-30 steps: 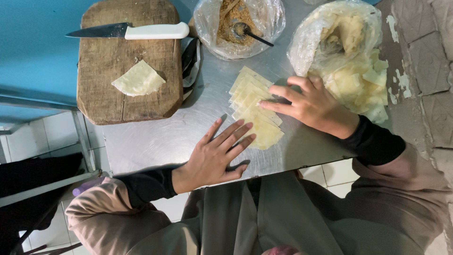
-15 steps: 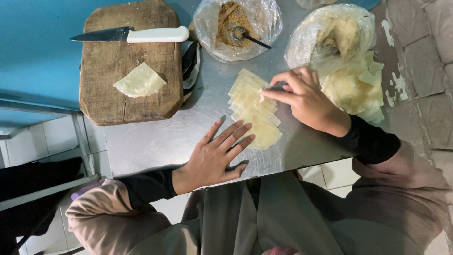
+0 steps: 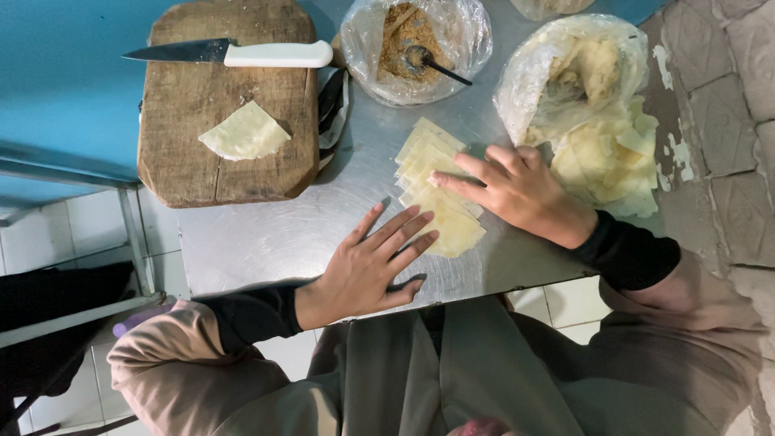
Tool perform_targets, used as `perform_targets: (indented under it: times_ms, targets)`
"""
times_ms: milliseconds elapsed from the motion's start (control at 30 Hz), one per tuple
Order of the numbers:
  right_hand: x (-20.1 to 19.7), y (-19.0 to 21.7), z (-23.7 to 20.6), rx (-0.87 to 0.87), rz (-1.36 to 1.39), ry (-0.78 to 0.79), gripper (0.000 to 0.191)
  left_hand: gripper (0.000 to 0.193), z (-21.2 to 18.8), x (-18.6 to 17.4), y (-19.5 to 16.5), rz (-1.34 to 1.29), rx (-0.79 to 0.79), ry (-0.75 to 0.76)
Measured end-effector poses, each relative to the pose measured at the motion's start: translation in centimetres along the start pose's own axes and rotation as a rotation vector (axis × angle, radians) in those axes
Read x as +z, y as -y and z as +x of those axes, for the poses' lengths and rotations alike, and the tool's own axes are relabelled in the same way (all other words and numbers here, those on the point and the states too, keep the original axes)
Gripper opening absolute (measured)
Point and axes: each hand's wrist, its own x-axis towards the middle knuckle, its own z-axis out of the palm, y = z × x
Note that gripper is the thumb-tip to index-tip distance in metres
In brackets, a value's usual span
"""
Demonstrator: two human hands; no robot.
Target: The person spoons brown filling from a plastic-covered bowl onto small square dough wrappers on a metal table, then folds each wrapper over the filling into a triangular parcel and stacks the folded pieces on the table. They repeat this cycle for wrapper after wrapper, occasionally reaching into the filling bowl with the spoon.
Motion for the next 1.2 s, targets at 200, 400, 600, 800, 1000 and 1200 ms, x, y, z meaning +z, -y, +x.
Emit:
perform_targets:
  times_ms: [200, 400, 600, 800, 1000, 1200]
  targets:
    - [-0.4, -0.3, -0.2, -0.041, -0.050, -0.032, 0.052, 0.068, 0.1, 0.0, 0.1, -0.003, -0.003, 0.004]
    - [-0.8, -0.9, 0.1, -0.019, -0.163, -0.061, 0.055, 0.066, 0.1, 0.0, 0.1, -0.003, 0.003, -0.001]
    - [-1.0, -0.4, 1.5, 0.324, 0.608, -0.078, 0.054, 0.065, 0.2, -0.2, -0.2, 0.010, 0.008, -0.015]
    - [0.3, -0.3, 3.0, 0.485, 1.119, -0.017, 0.052, 0.063, -0.2, -0.6, -0.3, -0.001, 0.019, -0.038]
    - [0.7, 0.7, 3.7, 0.476, 0.957, 0.001, 0.053, 0.063, -0.7, -0.5, -0.1, -0.005, 0.020, -0.045]
    - [-0.3, 1.0, 4.1, 0.405, 0.716, -0.005, 0.040, 0.062, -0.8, -0.4, -0.1, -0.006, 0.015, -0.040]
